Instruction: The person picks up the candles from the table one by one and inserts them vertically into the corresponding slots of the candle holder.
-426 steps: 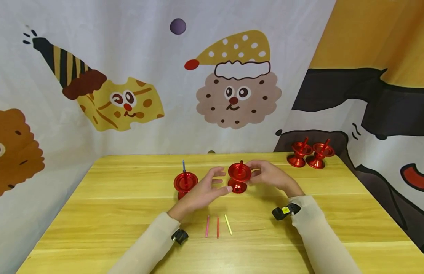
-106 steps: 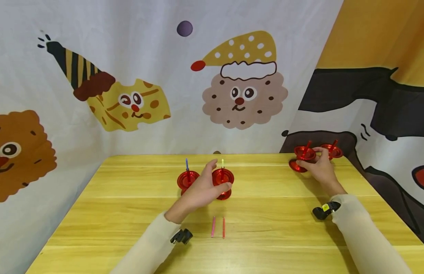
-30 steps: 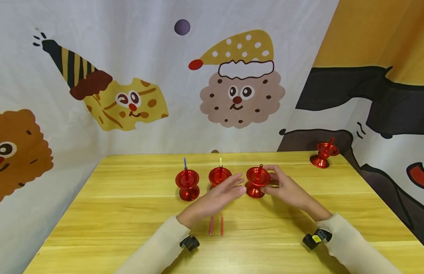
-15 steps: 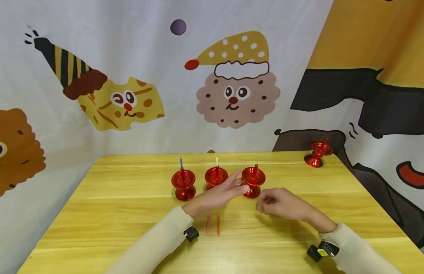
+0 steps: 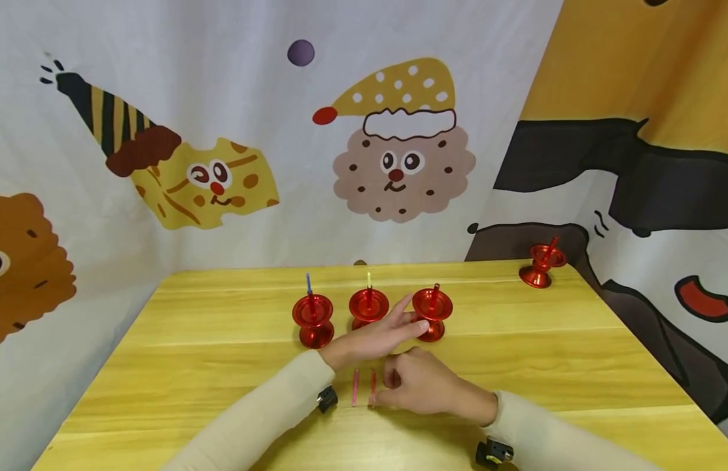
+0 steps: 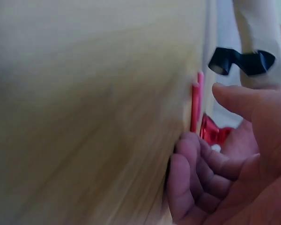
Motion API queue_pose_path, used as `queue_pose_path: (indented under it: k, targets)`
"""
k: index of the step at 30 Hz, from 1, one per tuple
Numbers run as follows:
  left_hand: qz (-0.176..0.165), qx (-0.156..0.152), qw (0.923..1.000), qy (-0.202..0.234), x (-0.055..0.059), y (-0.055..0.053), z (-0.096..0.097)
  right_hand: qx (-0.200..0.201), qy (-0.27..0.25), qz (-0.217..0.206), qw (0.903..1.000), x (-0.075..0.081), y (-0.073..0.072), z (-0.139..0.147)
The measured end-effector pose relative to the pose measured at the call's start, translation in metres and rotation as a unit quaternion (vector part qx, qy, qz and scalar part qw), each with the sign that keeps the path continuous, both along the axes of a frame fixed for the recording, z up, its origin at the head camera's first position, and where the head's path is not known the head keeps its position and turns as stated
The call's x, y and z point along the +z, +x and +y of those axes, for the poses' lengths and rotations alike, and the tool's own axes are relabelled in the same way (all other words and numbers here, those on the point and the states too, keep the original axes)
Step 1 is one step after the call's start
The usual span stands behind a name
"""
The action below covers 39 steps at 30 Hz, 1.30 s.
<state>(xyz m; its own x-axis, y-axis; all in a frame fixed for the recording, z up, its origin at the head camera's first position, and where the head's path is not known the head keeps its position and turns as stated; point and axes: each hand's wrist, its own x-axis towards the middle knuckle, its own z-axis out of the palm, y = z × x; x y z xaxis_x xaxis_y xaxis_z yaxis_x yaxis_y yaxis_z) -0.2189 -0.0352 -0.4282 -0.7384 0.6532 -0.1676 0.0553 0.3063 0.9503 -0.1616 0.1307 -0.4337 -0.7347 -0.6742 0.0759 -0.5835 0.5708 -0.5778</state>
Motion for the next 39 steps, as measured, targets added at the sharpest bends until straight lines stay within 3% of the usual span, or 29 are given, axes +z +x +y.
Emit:
queue_pose_path:
  k: [6,12,19,26,34,39]
  targets:
    - [-0.005,0.017,0.9998,-0.003,0.000,0.001,0.006,-0.015,0.037,0.037,0.9985,-0.001,0.002,-0.012]
    - [-0.011,0.018,0.9998,0.003,-0.001,0.000,0.007,-0.005,0.028,0.038,0.9989,0.000,0.001,-0.007]
    - [-0.031,0.016,0.9986,0.039,-0.004,-0.003,0.008,0.001,0.017,0.049,0.9987,0.002,-0.004,0.003]
    - [-0.026,0.030,0.9989,0.027,-0.005,-0.002,0.010,0.019,0.041,0.037,0.9983,0.005,-0.004,0.022]
    - [-0.021,0.031,0.9991,0.019,-0.005,-0.002,0.011,0.069,-0.056,0.016,0.9960,0.025,-0.013,0.063]
    - [-0.009,0.044,0.9989,0.009,-0.004,-0.004,0.018,0.037,-0.099,-0.006,0.9943,0.044,-0.028,0.090]
